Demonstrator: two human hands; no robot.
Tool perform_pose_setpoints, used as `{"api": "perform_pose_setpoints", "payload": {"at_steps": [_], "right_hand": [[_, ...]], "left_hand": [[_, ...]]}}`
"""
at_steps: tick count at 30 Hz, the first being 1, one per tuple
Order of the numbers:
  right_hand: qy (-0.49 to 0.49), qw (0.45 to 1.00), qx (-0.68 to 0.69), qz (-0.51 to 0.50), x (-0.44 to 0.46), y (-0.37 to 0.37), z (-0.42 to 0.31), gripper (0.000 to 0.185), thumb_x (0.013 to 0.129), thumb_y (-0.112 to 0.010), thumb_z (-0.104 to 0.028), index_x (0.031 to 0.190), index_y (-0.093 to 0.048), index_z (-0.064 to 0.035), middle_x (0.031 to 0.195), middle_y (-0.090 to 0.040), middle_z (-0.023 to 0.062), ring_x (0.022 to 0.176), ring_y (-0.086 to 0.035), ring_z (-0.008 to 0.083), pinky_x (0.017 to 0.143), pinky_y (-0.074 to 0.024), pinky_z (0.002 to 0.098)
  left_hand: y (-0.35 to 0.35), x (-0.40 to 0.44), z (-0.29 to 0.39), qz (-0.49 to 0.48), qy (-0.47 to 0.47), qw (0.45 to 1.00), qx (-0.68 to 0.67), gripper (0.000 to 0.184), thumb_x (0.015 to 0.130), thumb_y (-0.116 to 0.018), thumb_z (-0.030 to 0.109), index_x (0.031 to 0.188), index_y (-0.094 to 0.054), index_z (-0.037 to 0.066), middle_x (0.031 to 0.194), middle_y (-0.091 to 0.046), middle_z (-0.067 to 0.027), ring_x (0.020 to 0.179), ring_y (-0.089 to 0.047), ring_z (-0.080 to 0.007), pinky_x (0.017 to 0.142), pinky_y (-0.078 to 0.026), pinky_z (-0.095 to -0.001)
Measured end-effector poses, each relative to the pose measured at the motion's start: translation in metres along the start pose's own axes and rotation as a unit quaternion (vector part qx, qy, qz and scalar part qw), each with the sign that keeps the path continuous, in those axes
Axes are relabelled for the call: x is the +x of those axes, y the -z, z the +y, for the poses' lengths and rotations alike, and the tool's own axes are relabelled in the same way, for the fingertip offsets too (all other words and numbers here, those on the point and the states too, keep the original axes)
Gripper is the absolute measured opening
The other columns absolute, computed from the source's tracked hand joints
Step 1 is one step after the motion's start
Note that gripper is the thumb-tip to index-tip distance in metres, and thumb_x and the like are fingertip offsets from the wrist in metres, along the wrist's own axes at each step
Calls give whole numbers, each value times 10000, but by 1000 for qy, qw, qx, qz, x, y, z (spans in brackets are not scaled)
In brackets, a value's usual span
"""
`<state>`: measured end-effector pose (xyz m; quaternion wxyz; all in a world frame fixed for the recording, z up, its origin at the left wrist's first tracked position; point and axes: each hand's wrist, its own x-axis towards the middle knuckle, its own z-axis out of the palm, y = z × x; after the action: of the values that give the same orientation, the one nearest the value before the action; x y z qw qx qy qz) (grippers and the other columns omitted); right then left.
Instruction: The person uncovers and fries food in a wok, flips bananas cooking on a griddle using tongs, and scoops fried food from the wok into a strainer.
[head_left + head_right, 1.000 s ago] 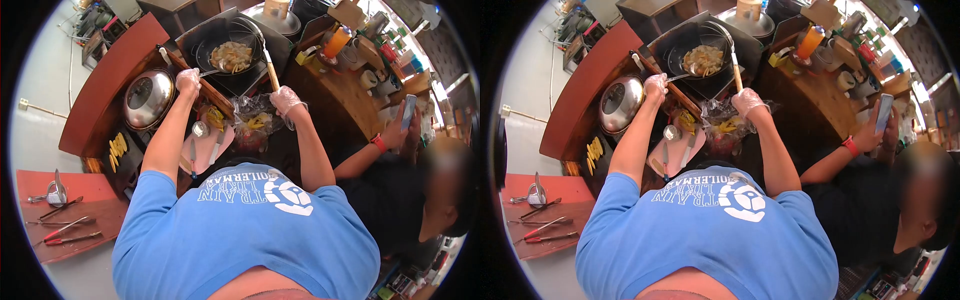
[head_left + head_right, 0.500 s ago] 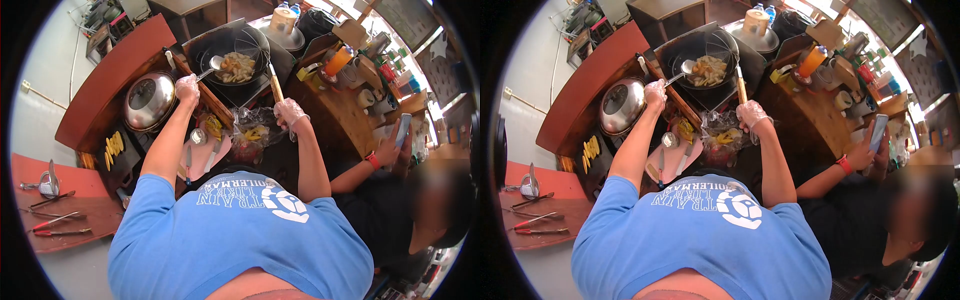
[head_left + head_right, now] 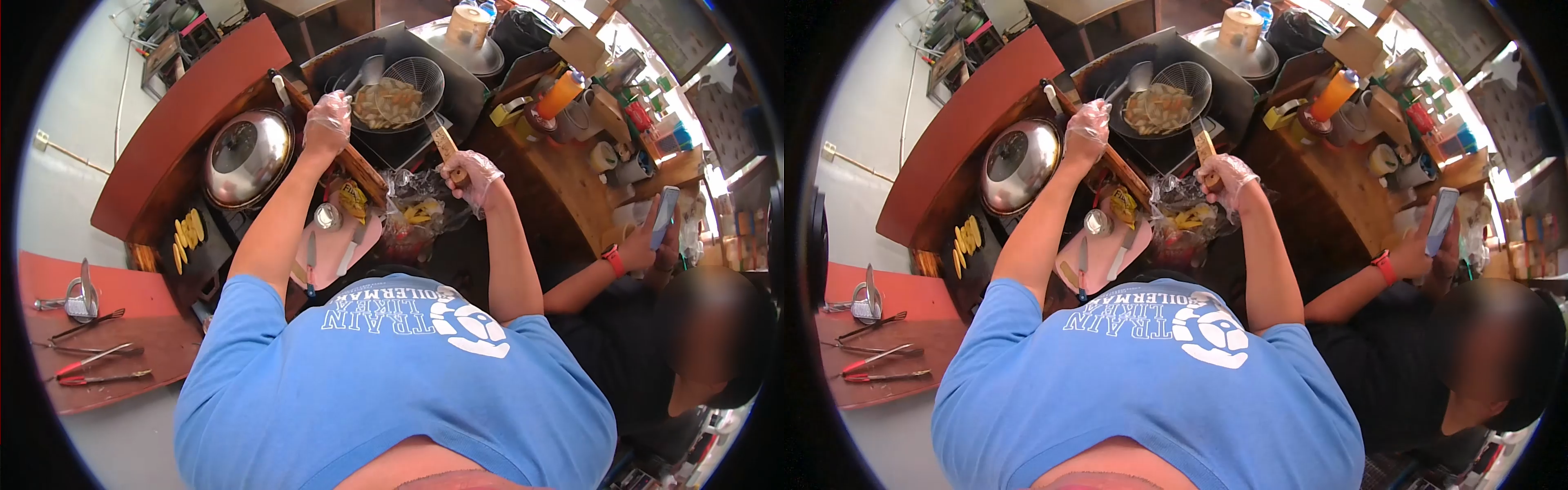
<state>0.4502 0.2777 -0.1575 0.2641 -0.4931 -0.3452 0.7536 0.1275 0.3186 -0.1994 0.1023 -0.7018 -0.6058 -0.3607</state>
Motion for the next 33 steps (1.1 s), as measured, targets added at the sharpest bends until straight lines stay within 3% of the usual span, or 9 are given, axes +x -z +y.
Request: {"api": "perform_pose_setpoints", "payload": {"at_steps": [4, 12, 16, 18, 20, 21, 23, 26, 33], "right_hand": [[-4, 1000, -10, 14, 0, -2, 1, 82, 733, -595, -86, 767, -544, -31, 641, -544, 76, 515, -549, 196, 434, -408, 316], [-5, 999, -22, 24, -8, 0, -3, 84, 729, -597, -86, 737, -534, -31, 616, -540, 81, 504, -548, 204, 416, -405, 318], [-3, 999, -40, 24, -10, -1, -2, 79, 726, -596, -82, 728, -536, -30, 614, -542, 82, 499, -548, 203, 410, -407, 318], [-2, 999, -43, 24, -11, 0, -2, 76, 725, -595, -80, 728, -538, -30, 617, -545, 82, 498, -550, 203, 409, -408, 319], [0, 999, -37, 20, -11, 2, -1, 72, 725, -593, -80, 734, -540, -31, 618, -545, 81, 499, -554, 203, 407, -407, 320], [-1, 999, -38, 18, -12, 2, 0, 72, 725, -593, -80, 734, -540, -31, 618, -545, 81, 499, -554, 203, 407, -407, 320], [0, 999, -43, 30, -13, 2, -1, 77, 724, -597, -78, 746, -538, -34, 624, -540, 76, 500, -556, 205, 407, -405, 324], [-8, 999, -41, 26, -16, 3, -3, 80, 725, -598, -78, 748, -531, -39, 629, -534, 72, 500, -554, 204, 408, -403, 325], [0, 998, -52, 24, -23, 5, -5, 126, 703, -625, -120, 775, -567, -35, 655, -545, 54, 512, -541, 150, 403, -403, 285]], "left_hand": [[-1, -3, -9, -33, 71, 997, 19, 194, 894, -546, 170, 945, -654, 17, 946, -671, -185, 895, -662, -361, 816, -533, -421], [-13, -24, -30, -40, -29, 992, 114, 208, 910, -514, 167, 826, -649, 33, 837, -649, -152, 792, -653, -336, 742, -527, -430], [-23, -32, -38, 46, -26, 995, 85, 241, 904, -527, 183, 763, -649, 30, 813, -661, -144, 760, -651, -325, 739, -524, -422], [-38, -34, -51, 3, 114, 993, 38, 248, 889, -554, 207, 750, -648, 25, 829, -676, -143, 789, -656, -311, 732, -519, -415], [-36, -31, -48, -31, 67, 987, 145, 283, 897, -587, 243, 716, -644, 32, 759, -677, -121, 749, -666, -273, 684, -517, -384], [-37, -30, -43, -37, 275, 960, -47, 302, 900, -603, 269, 711, -643, 36, 713, -664, -104, 685, -650, -263, 637, -505, -375], [-38, -30, -37, -36, 461, 855, -235, 322, 903, -620, 294, 707, -643, 39, 668, -652, -87, 621, -634, -252, 590, -494, -366], [-33, -33, -25, 33, 489, 724, -486, 251, 929, -596, 204, 693, -591, 118, 490, -423, 45, 330, -331, -99, 318, -260, -274], [-56, -38, -34, 39, 428, 825, -367, 304, 903, -661, 209, 646, -608, 56, 510, -503, -10, 407, -449, -118, 384, -338, -299]]}}
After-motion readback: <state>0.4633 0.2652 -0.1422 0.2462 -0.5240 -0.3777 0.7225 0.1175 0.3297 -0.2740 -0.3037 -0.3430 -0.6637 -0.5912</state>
